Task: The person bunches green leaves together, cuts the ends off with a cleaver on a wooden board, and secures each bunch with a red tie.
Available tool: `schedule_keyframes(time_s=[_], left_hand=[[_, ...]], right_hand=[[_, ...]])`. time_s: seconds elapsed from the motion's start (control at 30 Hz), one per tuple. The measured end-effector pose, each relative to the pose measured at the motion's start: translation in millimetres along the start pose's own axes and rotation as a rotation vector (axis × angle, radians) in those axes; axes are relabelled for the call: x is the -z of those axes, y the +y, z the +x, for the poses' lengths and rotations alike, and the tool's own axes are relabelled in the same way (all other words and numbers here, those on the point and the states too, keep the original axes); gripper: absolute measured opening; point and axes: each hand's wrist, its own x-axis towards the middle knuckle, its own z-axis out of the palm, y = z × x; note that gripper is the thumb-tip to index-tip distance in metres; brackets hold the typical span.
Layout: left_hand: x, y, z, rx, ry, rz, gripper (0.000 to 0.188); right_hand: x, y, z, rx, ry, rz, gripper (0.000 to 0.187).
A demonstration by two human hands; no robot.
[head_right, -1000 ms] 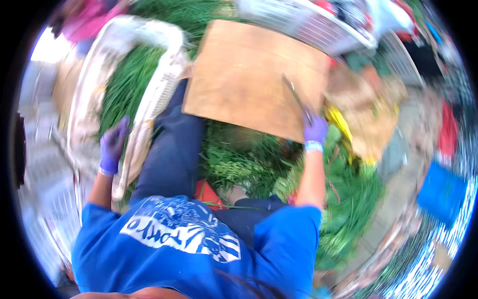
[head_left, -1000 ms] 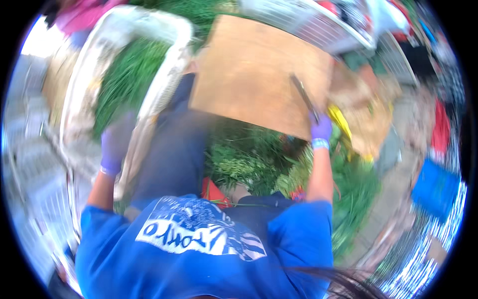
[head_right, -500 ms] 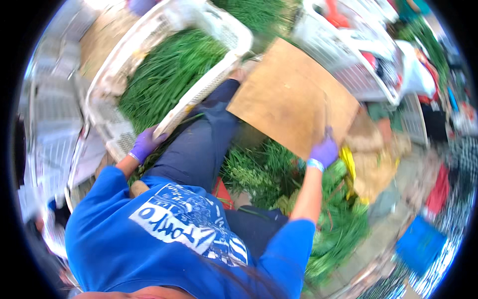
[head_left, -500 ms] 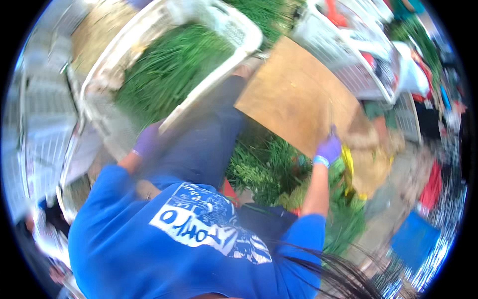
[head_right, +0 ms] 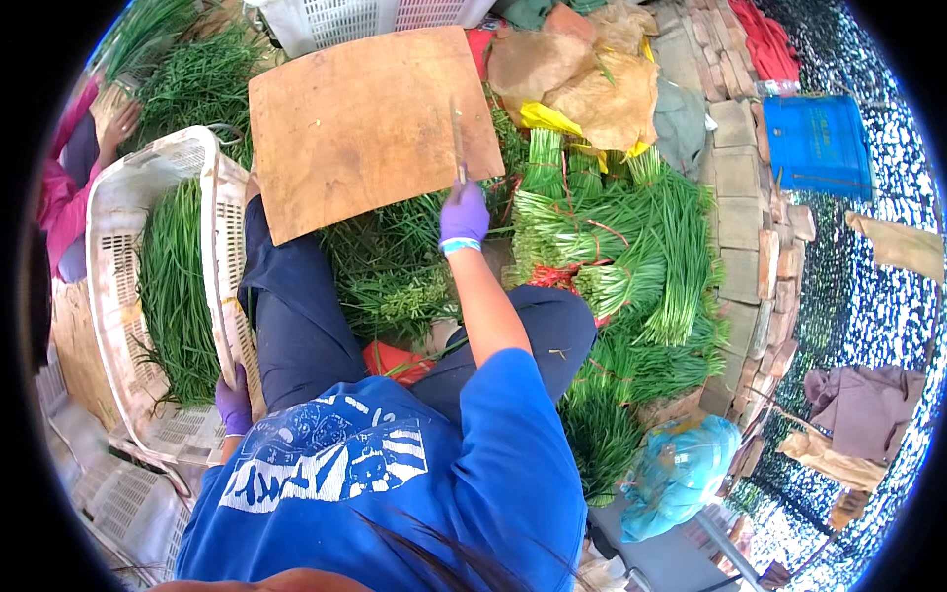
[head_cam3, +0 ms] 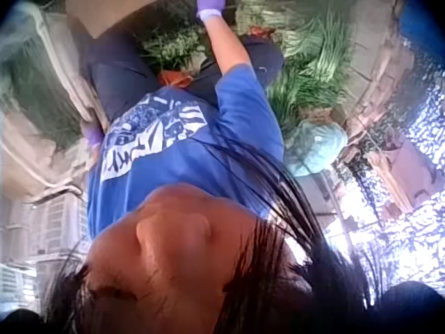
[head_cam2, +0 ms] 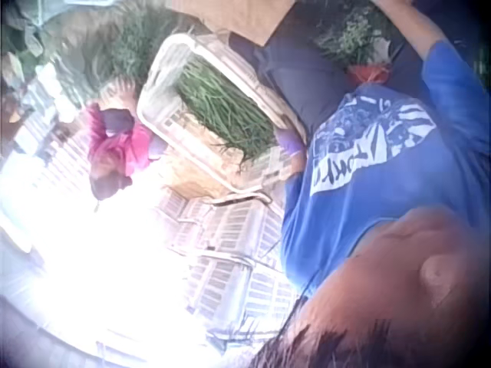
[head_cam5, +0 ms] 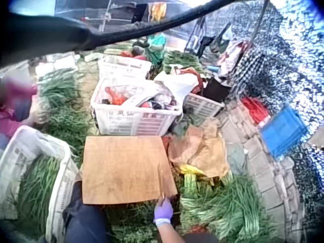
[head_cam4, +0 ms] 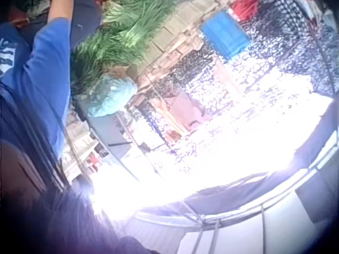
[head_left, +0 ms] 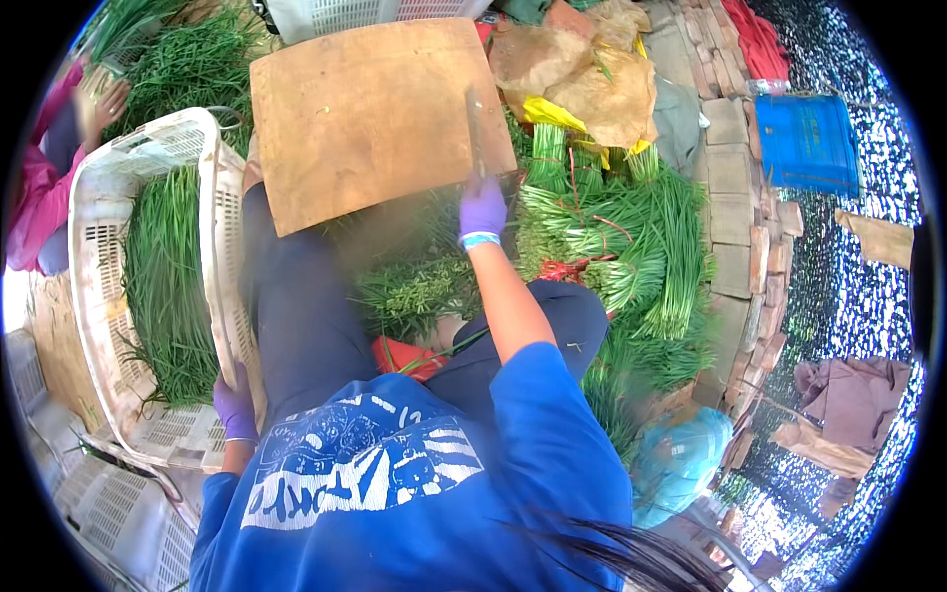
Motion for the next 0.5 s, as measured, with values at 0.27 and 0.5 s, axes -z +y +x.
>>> schedule_keyframes(time_s=[0.27, 0.5], left_hand=[[1.8, -2.3, 5.9, 0.047, 0.011, 0.119, 0.048], [-0.4, -7.9, 6.4, 0.021, -0.002, 0.029, 0.044]], right_hand=[[57.3, 29.4, 18.5, -0.756, -0.389, 1.107, 0.028], [55.5, 37.2, 33.3, -0.812, -0.506, 0.901, 0.029]])
